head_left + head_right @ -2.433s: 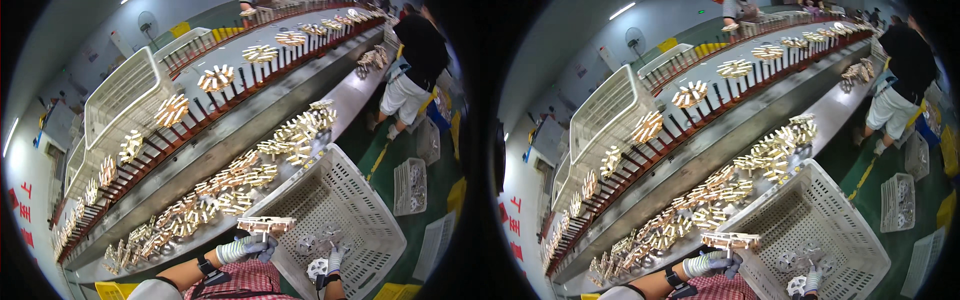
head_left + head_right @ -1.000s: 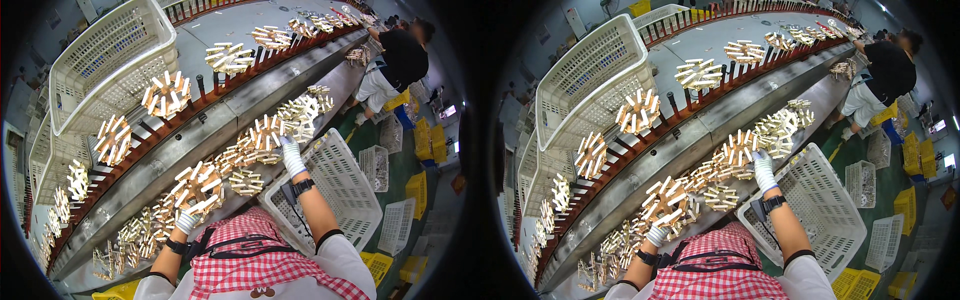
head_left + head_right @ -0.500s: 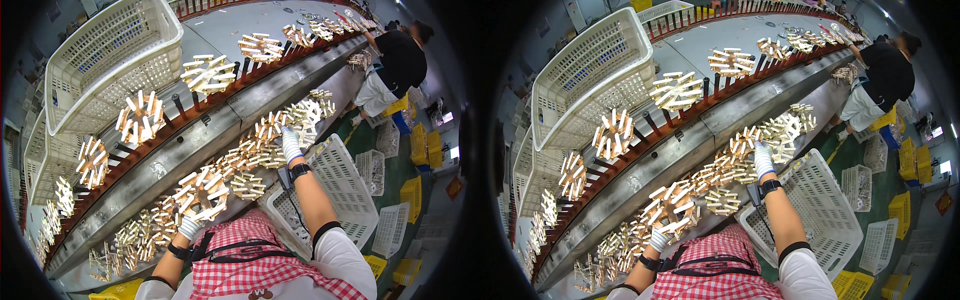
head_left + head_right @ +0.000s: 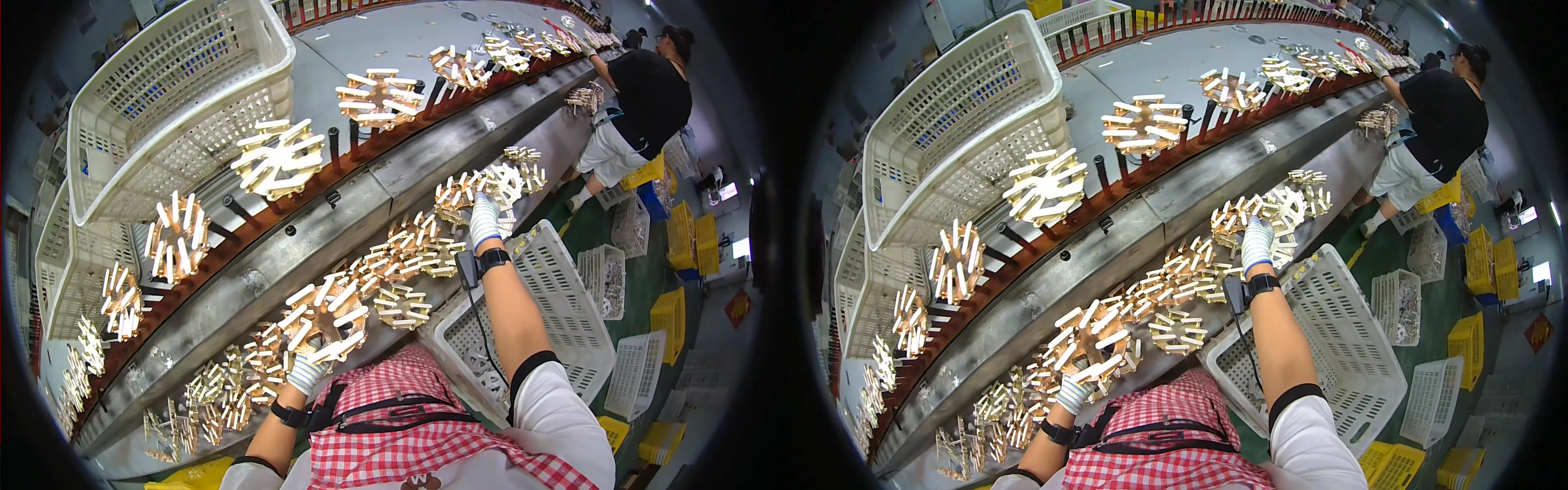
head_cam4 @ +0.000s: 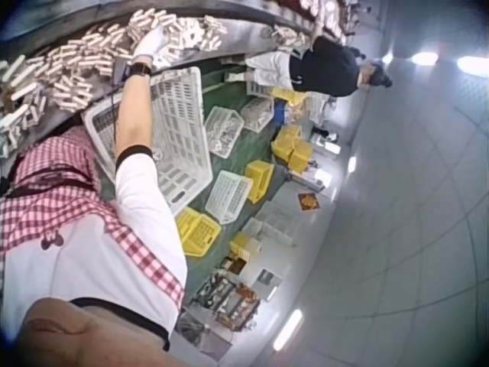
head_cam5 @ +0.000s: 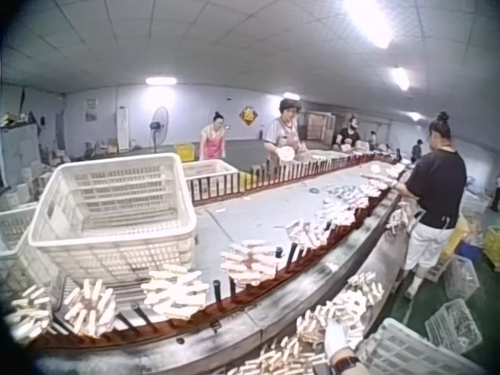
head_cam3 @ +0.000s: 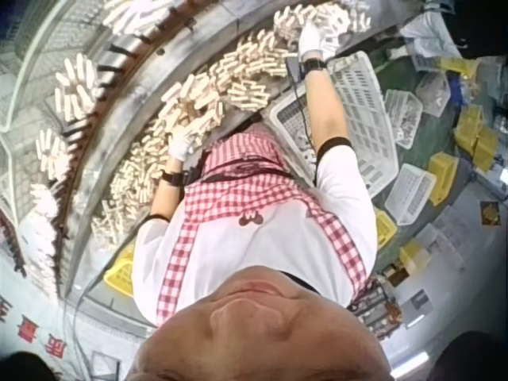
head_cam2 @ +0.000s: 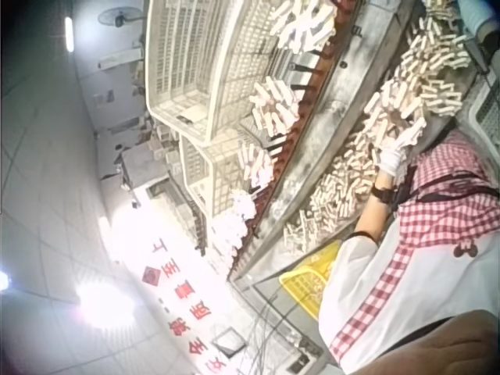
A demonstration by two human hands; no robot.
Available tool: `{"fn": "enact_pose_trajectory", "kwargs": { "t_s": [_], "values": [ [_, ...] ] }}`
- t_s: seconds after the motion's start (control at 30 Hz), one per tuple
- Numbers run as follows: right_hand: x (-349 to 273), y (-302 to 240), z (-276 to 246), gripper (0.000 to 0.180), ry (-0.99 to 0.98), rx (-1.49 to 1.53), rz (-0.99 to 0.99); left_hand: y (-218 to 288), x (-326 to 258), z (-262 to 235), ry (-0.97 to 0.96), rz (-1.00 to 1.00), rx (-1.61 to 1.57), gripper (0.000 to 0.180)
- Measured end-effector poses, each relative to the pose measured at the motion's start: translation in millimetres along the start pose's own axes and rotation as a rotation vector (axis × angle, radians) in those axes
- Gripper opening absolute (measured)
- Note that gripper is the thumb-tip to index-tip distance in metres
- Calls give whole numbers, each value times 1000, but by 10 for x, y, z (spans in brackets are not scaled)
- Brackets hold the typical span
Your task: The person assembles small white plastic components onto a conveyor belt system. They pick up star-shaped plastic bases from a white basket and attach cylindrical white pieces to the slots on the bases. The person then places the assembled units onto the moving conveyor belt, where they are carried away. Other workers are visible in the background performing similar tasks.
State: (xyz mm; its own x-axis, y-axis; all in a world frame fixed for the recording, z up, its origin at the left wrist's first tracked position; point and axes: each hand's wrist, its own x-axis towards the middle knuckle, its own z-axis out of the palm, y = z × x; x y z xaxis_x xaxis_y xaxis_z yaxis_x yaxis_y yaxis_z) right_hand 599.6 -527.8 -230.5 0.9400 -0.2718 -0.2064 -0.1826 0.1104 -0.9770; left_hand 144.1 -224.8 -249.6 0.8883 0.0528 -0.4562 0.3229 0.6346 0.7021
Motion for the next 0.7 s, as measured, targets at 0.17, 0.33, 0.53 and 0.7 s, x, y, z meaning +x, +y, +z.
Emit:
{"fn": "enact_pose_trajectory", "kwargs": {
  "t_s": [0.17,0.33,0.53,0.7],
  "values": [
    [-288,-329,94,32,-30,-56,-36,343,-265,308,-60,122,399,37],
    [-416,-103,-220,29,-104,-143,-43,410,-210,389,-125,54,138,39],
    [-379,112,-140,29,-149,-118,125,532,-143,581,-126,27,390,37],
    [-234,183,-21,32,-246,-87,326,668,-96,773,8,158,887,29]
  ]
}}
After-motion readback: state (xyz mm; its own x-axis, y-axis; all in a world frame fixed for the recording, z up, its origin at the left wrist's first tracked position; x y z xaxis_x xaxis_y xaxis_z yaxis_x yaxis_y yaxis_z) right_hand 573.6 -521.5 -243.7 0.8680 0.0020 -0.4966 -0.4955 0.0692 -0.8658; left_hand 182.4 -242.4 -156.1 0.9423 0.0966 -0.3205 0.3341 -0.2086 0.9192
